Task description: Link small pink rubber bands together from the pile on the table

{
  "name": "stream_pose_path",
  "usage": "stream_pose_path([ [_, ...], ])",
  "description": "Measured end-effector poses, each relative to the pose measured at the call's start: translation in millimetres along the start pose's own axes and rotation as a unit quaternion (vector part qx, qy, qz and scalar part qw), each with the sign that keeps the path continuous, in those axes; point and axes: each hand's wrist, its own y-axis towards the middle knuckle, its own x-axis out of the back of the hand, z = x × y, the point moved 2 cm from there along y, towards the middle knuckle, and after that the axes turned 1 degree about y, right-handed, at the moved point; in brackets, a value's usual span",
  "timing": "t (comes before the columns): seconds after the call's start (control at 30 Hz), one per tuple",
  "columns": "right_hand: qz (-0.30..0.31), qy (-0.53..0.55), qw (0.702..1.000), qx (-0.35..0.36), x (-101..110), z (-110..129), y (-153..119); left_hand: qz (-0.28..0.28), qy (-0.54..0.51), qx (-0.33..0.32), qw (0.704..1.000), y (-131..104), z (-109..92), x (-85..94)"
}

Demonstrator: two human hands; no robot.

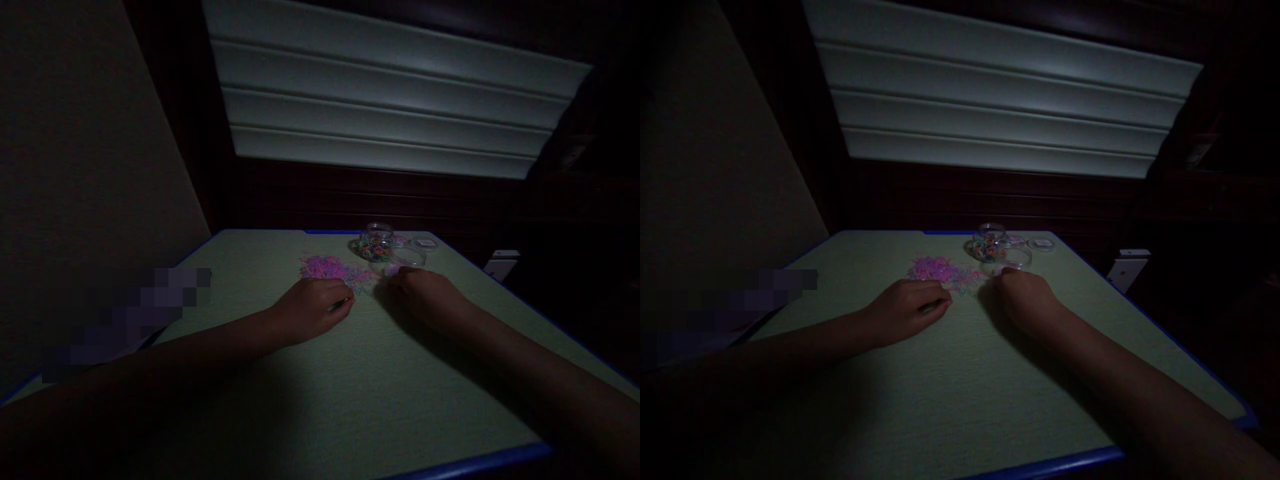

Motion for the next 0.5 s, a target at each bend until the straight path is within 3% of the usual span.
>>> stream_pose_path([
  [0.5,-0.022,-0.017,1.0,0.006,-2.8,-0.9,1.5,0.003,0.002,-0.002,1.0,0.2,-0.6,0.1],
])
